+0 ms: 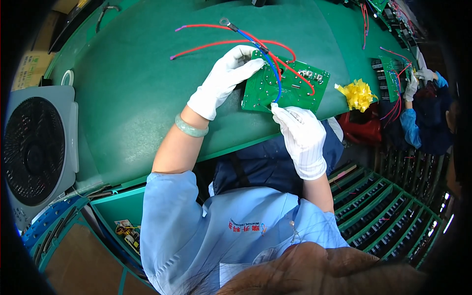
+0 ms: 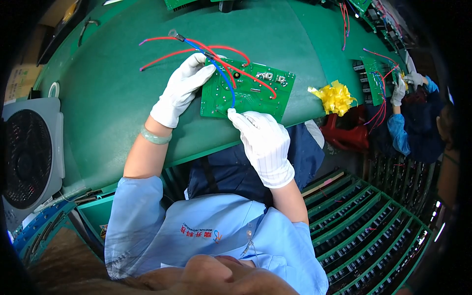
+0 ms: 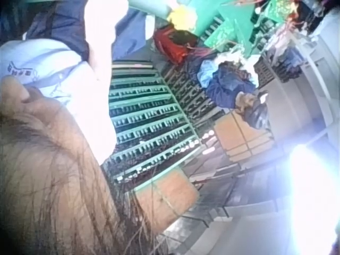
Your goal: The person assembles components and wires onto a printed circuit board by hand, attaching capacitors, a heatsink, and a wiring harness.
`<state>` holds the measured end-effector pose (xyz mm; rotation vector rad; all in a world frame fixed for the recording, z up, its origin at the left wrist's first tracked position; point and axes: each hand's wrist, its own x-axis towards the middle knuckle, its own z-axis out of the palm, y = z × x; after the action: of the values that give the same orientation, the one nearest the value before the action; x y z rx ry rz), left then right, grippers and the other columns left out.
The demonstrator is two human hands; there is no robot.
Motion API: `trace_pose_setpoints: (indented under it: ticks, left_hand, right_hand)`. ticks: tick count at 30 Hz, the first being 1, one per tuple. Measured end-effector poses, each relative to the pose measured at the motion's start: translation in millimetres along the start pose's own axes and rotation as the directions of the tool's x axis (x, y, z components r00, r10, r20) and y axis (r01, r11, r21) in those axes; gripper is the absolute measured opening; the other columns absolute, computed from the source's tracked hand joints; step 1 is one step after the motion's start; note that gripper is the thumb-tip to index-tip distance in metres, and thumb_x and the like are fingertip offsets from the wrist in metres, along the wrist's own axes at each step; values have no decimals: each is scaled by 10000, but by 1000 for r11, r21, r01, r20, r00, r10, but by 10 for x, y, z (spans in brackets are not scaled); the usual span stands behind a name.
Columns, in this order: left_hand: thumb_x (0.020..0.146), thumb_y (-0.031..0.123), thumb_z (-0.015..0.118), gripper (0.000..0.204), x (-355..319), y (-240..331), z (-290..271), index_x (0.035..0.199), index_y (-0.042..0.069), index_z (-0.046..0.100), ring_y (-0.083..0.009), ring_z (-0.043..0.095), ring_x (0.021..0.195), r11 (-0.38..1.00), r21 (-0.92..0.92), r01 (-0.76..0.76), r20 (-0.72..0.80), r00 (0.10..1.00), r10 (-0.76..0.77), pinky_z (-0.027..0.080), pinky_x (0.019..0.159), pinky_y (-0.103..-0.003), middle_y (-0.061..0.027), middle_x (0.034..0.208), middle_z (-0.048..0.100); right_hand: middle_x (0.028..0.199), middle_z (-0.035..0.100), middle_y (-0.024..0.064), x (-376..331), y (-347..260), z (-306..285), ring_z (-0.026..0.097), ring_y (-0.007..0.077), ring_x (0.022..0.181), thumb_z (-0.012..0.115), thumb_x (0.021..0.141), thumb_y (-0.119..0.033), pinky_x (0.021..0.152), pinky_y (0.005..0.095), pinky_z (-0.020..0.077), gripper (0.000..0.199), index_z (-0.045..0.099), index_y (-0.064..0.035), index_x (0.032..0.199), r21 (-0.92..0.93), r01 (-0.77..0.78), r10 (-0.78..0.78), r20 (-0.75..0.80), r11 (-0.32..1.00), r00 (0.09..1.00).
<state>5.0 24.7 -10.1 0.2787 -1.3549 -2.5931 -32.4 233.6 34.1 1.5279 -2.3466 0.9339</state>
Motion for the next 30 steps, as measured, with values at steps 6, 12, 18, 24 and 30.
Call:
trace_pose_setpoints:
  ticks: [6, 12, 18, 24, 30]
  left_hand:
    - [871, 86, 613, 226, -11, 2, -6, 1075, 31, 533, -98, 537, 966, 1000, -6, -21, 27, 999, 22, 433, 894, -263, -27, 1035, 576]
    - [868, 70, 610, 243, -41, 36, 42, 1091, 19, 529, -124, 538, 996, 998, 51, -25, 46, 999, 23, 438, 906, -275, -59, 1080, 571]
    - [865, 62, 610, 263, -40, 42, 24, 1108, 16, 521, -123, 538, 997, 999, 40, -21, 42, 999, 19, 440, 907, -279, -60, 1082, 571]
    - [864, 73, 617, 273, -25, 50, 38, 1114, 19, 521, -112, 536, 985, 996, 86, -15, 32, 999, 12, 439, 895, -267, -46, 1070, 571]
    - [863, 78, 617, 255, -44, 69, 51, 1098, 24, 535, -111, 538, 978, 996, 80, -31, 40, 999, 28, 440, 893, -268, -42, 1068, 571]
  right_hand:
    - [785, 638, 89, -19, 54, 5, 612, 218, 688, 714, 641, 32, 615, 277, 498, 336, 681, -58, 963, 67, -2, 1, 6, 998, 1000]
    - [783, 619, 50, -61, 91, 15, 595, 204, 662, 670, 670, -20, 539, 297, 475, 344, 688, -138, 993, 106, -31, 29, 20, 994, 999]
    - [786, 620, 38, -88, 27, -29, 593, 195, 668, 652, 661, 3, 536, 292, 471, 400, 683, -143, 1032, -27, 7, -6, 4, 1000, 1000]
    - [778, 628, 41, -150, -24, 104, 595, 191, 670, 641, 660, 26, 569, 286, 488, 424, 672, -107, 1061, -21, -66, 62, -147, 998, 987]
    - [761, 628, 40, -152, -30, 145, 595, 190, 659, 640, 664, 37, 564, 287, 490, 412, 672, -91, 1054, 32, -66, 71, -170, 997, 983]
